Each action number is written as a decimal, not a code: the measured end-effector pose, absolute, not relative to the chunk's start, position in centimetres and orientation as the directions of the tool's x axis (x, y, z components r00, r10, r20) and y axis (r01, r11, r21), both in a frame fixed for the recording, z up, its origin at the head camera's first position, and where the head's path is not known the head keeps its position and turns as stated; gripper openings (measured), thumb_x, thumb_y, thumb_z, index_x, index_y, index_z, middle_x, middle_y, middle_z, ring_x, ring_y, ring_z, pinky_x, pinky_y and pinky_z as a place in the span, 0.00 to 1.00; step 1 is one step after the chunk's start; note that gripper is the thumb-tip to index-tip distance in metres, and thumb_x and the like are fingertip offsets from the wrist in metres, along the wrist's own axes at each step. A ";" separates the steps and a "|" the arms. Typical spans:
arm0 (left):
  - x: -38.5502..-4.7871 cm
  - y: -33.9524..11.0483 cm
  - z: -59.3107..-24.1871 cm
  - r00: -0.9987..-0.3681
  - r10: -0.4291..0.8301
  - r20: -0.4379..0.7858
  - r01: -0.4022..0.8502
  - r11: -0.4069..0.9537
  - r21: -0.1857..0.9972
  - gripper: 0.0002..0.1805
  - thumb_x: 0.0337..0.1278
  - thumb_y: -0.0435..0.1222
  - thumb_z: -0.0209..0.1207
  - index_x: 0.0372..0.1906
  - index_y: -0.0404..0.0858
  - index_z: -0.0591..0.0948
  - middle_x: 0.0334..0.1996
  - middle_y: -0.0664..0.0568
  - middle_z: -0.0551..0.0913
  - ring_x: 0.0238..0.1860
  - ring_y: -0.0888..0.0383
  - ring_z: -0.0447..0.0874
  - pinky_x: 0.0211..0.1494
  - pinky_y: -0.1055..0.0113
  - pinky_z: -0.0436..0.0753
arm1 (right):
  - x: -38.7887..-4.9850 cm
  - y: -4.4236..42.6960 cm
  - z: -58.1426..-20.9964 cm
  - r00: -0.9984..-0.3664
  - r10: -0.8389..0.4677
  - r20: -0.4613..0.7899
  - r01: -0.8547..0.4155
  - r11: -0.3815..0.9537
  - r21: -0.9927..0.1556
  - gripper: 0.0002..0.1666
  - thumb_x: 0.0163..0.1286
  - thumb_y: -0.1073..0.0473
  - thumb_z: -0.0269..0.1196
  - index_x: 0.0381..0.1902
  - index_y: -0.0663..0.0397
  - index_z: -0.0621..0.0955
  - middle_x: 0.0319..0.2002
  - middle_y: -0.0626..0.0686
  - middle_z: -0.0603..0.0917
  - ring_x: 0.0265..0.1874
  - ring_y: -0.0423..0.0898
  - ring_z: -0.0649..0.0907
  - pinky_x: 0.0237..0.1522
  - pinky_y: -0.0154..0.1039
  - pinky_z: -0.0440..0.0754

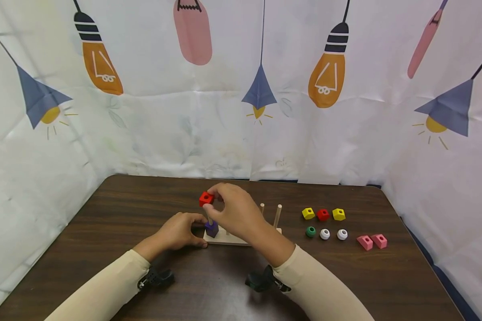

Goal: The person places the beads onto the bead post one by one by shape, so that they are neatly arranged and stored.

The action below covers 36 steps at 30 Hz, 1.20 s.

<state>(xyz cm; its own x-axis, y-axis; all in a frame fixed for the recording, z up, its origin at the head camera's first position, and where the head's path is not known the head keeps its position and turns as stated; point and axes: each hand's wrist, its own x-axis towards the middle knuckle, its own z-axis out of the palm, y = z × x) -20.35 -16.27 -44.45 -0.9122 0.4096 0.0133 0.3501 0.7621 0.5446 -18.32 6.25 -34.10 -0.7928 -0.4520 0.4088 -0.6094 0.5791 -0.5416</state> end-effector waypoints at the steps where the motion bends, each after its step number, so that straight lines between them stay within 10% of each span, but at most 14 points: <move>1: -20.4 -16.3 -44.5 -0.912 0.410 0.015 0.351 0.763 0.543 0.29 0.35 0.48 0.84 0.48 0.48 0.88 0.45 0.57 0.89 0.51 0.52 0.86 0.54 0.50 0.82 | -18.2 6.1 -34.1 -0.797 -0.451 0.401 -0.603 0.590 -0.537 0.17 0.68 0.55 0.72 0.52 0.52 0.84 0.42 0.44 0.85 0.40 0.42 0.82 0.41 0.37 0.81; 19: -20.2 -16.5 -44.6 -0.910 0.414 0.017 0.360 0.769 0.528 0.29 0.35 0.49 0.84 0.47 0.48 0.87 0.46 0.57 0.89 0.50 0.51 0.86 0.53 0.51 0.82 | -17.1 4.7 -35.5 -0.689 -0.439 0.577 -0.692 0.637 -0.341 0.15 0.65 0.61 0.72 0.48 0.58 0.84 0.37 0.49 0.85 0.36 0.45 0.81 0.34 0.38 0.79; 28: -20.2 -16.5 -44.6 -0.910 0.415 0.005 0.353 0.768 0.535 0.29 0.36 0.48 0.83 0.48 0.45 0.87 0.46 0.55 0.89 0.50 0.51 0.86 0.53 0.50 0.83 | -17.0 4.4 -37.4 -0.829 -0.337 0.447 -0.555 0.588 -0.588 0.21 0.68 0.60 0.70 0.56 0.60 0.80 0.46 0.51 0.83 0.43 0.45 0.84 0.45 0.40 0.84; 36: -20.3 -16.2 -44.4 -0.916 0.401 0.002 0.340 0.773 0.535 0.29 0.36 0.47 0.84 0.49 0.45 0.87 0.46 0.56 0.89 0.50 0.52 0.86 0.54 0.50 0.82 | -17.4 4.4 -39.5 -0.828 -0.253 0.500 -0.556 0.480 -0.678 0.47 0.64 0.63 0.73 0.75 0.61 0.61 0.40 0.47 0.84 0.37 0.46 0.85 0.38 0.37 0.82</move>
